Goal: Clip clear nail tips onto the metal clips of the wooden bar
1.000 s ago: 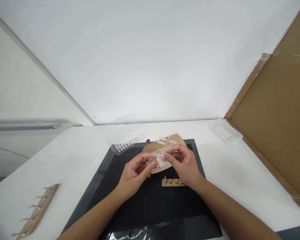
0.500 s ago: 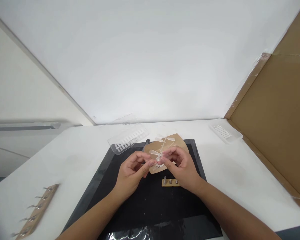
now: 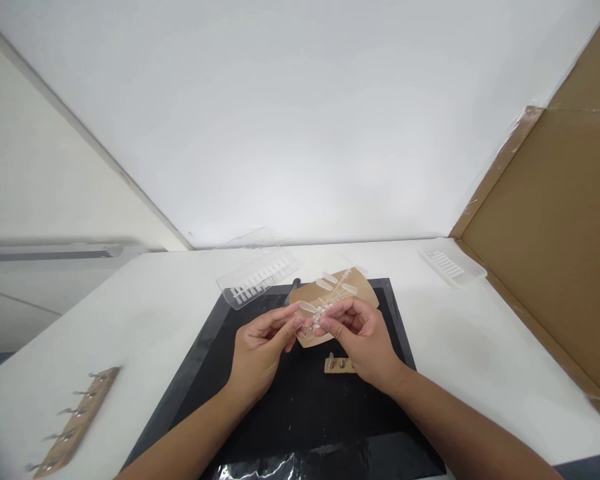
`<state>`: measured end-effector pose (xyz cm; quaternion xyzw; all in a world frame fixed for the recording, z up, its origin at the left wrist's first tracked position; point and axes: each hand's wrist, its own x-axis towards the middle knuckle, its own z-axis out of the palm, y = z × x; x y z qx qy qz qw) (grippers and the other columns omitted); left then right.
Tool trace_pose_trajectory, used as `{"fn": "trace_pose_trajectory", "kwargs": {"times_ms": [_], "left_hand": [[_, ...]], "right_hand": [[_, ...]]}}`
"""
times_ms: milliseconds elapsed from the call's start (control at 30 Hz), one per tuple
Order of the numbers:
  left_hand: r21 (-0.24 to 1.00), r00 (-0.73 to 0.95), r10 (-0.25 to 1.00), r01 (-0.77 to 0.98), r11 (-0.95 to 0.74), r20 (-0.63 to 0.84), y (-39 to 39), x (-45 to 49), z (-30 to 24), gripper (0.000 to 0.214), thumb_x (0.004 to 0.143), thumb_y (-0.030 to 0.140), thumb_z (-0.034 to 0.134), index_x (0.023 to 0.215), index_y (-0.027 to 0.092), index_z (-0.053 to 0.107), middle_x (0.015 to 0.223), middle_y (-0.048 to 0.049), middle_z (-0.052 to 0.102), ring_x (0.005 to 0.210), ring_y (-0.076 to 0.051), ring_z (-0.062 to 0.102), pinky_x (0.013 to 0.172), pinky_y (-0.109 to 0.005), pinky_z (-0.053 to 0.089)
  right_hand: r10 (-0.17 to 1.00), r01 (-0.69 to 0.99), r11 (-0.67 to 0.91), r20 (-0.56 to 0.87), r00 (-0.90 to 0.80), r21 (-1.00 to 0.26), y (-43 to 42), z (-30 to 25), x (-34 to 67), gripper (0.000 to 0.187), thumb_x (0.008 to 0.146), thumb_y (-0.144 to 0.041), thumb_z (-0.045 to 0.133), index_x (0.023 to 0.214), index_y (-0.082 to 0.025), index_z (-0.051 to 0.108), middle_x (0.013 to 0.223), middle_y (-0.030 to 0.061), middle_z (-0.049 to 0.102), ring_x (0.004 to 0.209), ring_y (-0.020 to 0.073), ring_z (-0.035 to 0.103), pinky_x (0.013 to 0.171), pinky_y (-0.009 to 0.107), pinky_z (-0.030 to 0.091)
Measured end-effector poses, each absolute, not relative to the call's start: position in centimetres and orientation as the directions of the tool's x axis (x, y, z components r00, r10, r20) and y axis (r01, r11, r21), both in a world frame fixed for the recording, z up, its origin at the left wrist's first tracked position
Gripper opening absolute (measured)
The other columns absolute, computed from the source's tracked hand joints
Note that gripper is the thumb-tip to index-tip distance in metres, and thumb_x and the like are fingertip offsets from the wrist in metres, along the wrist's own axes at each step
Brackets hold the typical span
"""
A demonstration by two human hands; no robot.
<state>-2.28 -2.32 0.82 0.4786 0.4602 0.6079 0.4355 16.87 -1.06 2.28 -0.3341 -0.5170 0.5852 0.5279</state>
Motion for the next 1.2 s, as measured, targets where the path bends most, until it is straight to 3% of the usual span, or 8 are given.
{"fn": "trace_pose_trajectory", "kwargs": {"times_ms": [133,300,433,700,967,1200], "left_hand": [[0.975,-0.114,0.969,-0.01,-0.221,0.219,-2.51,-2.45,0.98,0.038,0.088,0.042,0.083,0.118,0.019,0.085,0.074,-0.0034,0.077,0.051,-0.007,0.053,0.049,-0.019,0.05],[0.926,0.022,0.928,0.062,-0.372,0.371,-2.78,-2.73,1.1,0.049,0.09,0.035,0.082,0.137,0.024,0.075,0.098,-0.0054,0.074,0.065,-0.009,0.06,0.053,-0.018,0.053],[0.895,0.058,0.903,0.116,-0.43,0.426,-2.83,-2.85,0.94,0.055,0.088,0.03,0.083,0.142,0.029,0.072,0.099,-0.0036,0.069,0.067,-0.009,0.06,0.054,-0.018,0.055],[0.865,0.162,0.882,0.184,-0.467,0.442,-2.81,-2.71,1.52,0.019,0.096,0.032,0.076,0.11,0.023,0.085,0.085,-0.0065,0.072,0.062,-0.012,0.062,0.05,-0.02,0.053],[0.811,0.147,0.846,0.244,-0.533,0.512,-2.57,-2.95,1.72,0.02,0.096,0.028,0.075,0.114,0.028,0.085,0.088,-0.0053,0.077,0.062,-0.012,0.062,0.059,-0.024,0.053],[0.817,0.108,0.848,0.231,-0.528,0.518,-2.42,-2.87,1.71,0.014,0.095,0.029,0.077,0.102,0.025,0.088,0.084,-0.0069,0.078,0.071,-0.017,0.068,0.064,-0.028,0.055]], "right_hand": [[0.969,-0.298,0.11,0.169,-0.181,-0.948,-1.55,2.08,16.71,0.026,0.086,-0.041,0.089,0.093,-0.022,0.072,0.088,0.0014,0.077,0.084,0.0196,0.08,0.085,0.034,0.065],[0.975,-0.272,0.11,0.157,-0.156,-0.956,-1.79,2.1,16.59,0.028,0.089,-0.043,0.087,0.095,-0.023,0.069,0.089,0.0029,0.078,0.086,0.021,0.08,0.074,0.03,0.063],[0.973,-0.276,0.113,0.162,-0.162,-0.955,-1.81,2.01,16.52,0.028,0.088,-0.043,0.086,0.096,-0.023,0.069,0.088,0.0027,0.077,0.085,0.021,0.079,0.072,0.031,0.065],[0.957,-0.231,0.177,0.221,-0.185,-0.957,-1.82,2.27,16.66,0.024,0.087,-0.041,0.088,0.091,-0.024,0.071,0.091,0.0024,0.077,0.088,0.019,0.077,0.083,0.034,0.066],[0.965,-0.214,0.185,0.219,-0.147,-0.959,-1.45,1.98,16.67,0.026,0.086,-0.043,0.089,0.092,-0.023,0.072,0.089,0.0025,0.075,0.085,0.0186,0.075,0.081,0.033,0.063],[0.934,-0.085,0.287,0.299,-0.195,-0.954,-1.33,1.95,17.12,0.02,0.093,-0.042,0.082,0.096,-0.024,0.073,0.09,0.0027,0.073,0.082,0.0181,0.069,0.077,0.033,0.058]]}}
